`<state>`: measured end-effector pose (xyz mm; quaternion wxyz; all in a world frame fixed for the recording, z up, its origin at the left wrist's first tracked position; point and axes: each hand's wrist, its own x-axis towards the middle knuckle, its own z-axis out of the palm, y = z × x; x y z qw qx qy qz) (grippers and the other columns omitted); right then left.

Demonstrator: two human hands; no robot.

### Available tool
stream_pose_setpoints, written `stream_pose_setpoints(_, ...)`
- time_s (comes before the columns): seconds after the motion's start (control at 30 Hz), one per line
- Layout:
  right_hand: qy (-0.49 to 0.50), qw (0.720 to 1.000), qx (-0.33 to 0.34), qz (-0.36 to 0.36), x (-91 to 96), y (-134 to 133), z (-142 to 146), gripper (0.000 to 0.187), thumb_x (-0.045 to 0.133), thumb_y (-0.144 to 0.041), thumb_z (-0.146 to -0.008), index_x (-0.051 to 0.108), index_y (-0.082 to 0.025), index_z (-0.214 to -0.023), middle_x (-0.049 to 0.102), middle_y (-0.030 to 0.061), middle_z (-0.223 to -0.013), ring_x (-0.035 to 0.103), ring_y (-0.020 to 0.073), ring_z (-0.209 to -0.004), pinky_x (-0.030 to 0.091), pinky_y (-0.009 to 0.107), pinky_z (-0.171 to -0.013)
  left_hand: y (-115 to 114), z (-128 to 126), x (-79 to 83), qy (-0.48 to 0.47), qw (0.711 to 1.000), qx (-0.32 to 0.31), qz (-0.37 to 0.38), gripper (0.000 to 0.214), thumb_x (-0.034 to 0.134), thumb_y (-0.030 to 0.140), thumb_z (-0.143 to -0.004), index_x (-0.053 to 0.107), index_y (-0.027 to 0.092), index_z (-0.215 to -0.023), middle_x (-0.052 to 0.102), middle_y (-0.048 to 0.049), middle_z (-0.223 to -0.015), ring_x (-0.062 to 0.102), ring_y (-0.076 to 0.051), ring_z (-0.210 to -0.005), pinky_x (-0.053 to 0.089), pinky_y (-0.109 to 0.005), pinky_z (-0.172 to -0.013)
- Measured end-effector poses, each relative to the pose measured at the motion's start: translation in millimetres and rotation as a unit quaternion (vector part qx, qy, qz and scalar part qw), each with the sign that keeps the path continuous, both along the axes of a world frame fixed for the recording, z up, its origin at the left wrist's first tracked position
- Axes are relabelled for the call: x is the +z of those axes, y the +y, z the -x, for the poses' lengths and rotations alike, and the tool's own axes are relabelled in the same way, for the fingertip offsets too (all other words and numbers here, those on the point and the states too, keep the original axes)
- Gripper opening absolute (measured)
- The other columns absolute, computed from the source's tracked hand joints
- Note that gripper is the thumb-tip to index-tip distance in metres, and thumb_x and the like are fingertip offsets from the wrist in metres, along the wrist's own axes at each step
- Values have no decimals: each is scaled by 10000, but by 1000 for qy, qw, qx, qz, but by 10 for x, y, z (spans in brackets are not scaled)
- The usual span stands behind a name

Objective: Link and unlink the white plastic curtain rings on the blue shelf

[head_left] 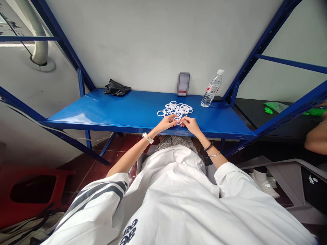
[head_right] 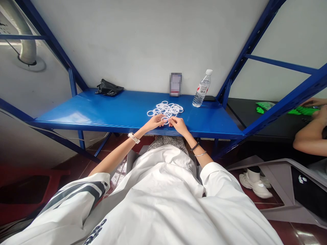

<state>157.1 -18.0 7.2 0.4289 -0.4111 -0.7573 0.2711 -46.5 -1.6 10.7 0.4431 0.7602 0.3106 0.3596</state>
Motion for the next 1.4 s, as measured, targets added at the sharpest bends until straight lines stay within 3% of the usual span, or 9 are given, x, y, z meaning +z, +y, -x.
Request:
stream_pose_setpoints(0.27, -9, 1000, -2, -7, -25, 21, -6, 598, 458, -745, -893, 632, -216, -678, 688, 37, -634, 639, 198, -602, 537, 337, -645, -45, 13, 52, 11, 999, -23, -21, 523, 665, 568, -851, 583, 161, -1170, 550, 22, -673, 439, -94, -566, 331, -227, -554)
stream_pose_setpoints(0.77, -23, 1000, -7, -13, 16, 3, -1, 641, 436, -766, -890, 590, -223, -585, 649, 33, -593, 597, 188, -581, 497, 331, -646, -44, 10, 36, 14, 999, -16, -26, 491, 654, 592, -854, 537, 189, -1107, 568, 26, -650, 484, -107, -568, 360, -224, -564)
stream_pose_setpoints(0.93, -18, 1000, -13, -14, 23, -5, 8, 663, 425, -779, -885, 571, -225, -551, 633, 42, -575, 581, 194, -561, 493, 358, -659, -28, -3, 13, 2, 1000, -10, -26, 473, 682, 614, -827, 574, 183, -989, 561, 17, -641, 505, -109, -563, 385, -227, -548)
stream_pose_setpoints(1.07, -11, 1000, -16, -9, 19, -8, 10, 654, 423, -764, -897, 579, -220, -568, 637, 43, -583, 590, 194, -571, 497, 354, -659, -28, -9, 19, 9, 1000, -9, -28, 485, 659, 640, -833, 588, 167, -911, 538, 11, -623, 497, -107, -557, 366, -221, -516)
stream_pose_setpoints(1.27, 4, 1000, -1, 7, -7, -1, 4, 566, 482, -717, -901, 579, -215, -658, 648, 22, -612, 617, 174, -593, 520, 307, -632, -82, -6, 96, 35, 999, -3, -37, 485, 647, 633, -833, 596, 151, -827, 457, 42, -574, 345, -72, -507, 251, -219, -494)
stream_pose_setpoints(1.4, 13, 1000, 3, 13, -8, -6, 3, 489, 572, -696, -860, 591, -218, -760, 663, 12, -628, 635, 179, -597, 526, 305, -622, -103, -3, 131, 37, 998, -9, -42, 449, 639, 594, -850, 609, 146, -828, 463, 40, -579, 354, -80, -527, 271, -226, -518)
